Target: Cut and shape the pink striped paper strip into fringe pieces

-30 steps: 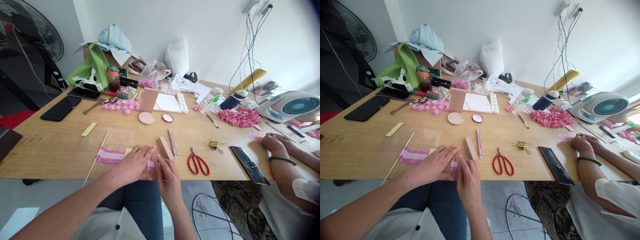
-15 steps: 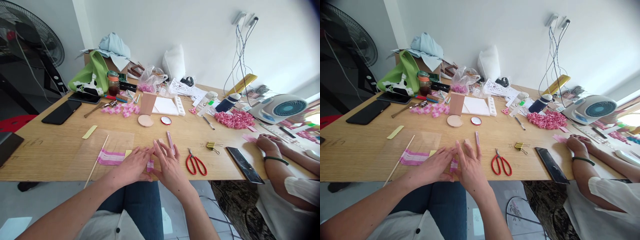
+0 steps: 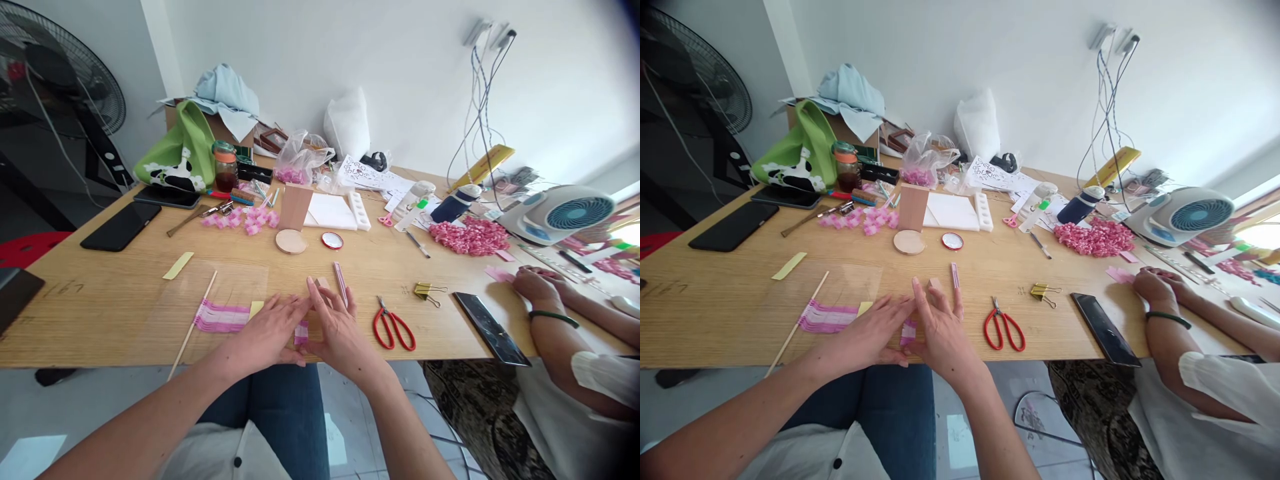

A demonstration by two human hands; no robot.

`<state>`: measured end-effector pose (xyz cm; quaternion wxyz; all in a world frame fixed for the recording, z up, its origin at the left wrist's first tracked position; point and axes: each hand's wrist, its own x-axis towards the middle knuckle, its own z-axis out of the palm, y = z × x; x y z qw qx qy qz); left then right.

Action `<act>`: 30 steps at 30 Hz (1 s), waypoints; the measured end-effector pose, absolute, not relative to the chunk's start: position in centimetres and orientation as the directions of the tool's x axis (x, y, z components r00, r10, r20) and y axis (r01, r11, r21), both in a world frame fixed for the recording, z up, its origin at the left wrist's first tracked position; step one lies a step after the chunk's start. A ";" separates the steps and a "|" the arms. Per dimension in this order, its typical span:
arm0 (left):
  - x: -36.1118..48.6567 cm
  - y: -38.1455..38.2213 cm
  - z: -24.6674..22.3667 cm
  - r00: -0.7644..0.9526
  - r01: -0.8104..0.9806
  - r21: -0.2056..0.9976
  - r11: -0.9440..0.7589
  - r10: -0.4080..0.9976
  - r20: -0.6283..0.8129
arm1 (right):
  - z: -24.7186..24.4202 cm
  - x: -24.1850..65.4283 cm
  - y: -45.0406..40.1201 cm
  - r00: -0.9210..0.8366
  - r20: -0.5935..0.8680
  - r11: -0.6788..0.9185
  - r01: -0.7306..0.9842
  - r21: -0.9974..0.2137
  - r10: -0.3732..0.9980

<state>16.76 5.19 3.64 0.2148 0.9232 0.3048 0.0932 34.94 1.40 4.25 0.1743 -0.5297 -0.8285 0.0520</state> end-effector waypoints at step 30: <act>16.3 5.7 2.8 0.807 0.526 0.450 -0.722 0.591 0.003 | 5.4 34.3 1.5 -0.399 0.086 0.408 0.882 -0.236 0.913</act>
